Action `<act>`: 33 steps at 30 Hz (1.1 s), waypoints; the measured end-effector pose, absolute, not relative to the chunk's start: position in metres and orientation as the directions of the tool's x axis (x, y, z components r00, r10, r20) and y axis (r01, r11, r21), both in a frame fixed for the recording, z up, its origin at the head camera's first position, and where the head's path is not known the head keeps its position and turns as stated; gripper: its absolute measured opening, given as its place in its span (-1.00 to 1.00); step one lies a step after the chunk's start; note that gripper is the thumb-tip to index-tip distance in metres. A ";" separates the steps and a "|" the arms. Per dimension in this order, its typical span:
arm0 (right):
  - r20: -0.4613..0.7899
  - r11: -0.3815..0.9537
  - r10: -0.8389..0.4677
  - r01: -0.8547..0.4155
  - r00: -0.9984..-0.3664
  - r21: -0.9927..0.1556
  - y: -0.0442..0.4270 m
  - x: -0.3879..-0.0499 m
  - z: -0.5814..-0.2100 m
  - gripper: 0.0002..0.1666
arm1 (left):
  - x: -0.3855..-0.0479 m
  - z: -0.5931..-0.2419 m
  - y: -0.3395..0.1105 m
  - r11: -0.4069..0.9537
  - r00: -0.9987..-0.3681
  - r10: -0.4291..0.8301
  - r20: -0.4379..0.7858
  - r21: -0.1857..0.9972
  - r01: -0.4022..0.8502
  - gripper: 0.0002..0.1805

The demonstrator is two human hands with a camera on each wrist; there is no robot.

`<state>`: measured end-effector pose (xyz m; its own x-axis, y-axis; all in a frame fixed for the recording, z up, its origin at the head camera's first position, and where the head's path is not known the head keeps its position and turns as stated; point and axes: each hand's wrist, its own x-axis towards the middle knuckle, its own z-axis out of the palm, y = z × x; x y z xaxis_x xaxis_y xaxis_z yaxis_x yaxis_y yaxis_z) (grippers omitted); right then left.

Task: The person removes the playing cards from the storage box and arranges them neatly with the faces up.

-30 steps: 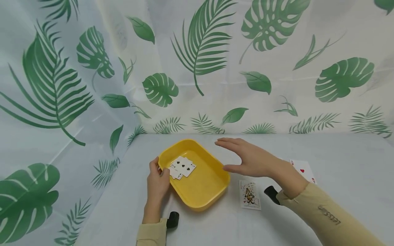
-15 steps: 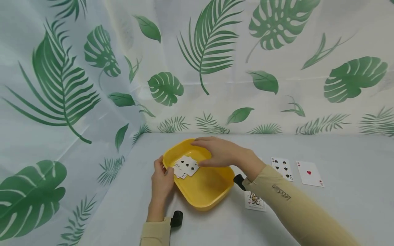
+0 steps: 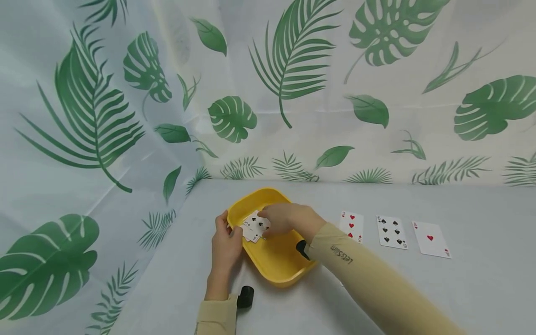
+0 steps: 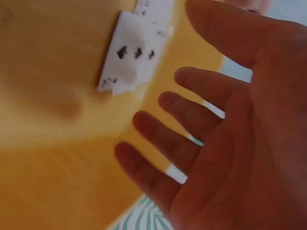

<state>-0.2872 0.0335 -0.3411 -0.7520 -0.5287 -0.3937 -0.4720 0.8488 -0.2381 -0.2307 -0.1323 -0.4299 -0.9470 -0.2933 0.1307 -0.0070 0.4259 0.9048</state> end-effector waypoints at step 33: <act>-0.298 0.884 -0.465 -0.459 -0.834 -0.095 0.009 -0.284 -0.380 -0.50 | -0.230 -0.428 -0.132 0.422 -0.944 -0.299 0.142 0.907 0.002 -0.40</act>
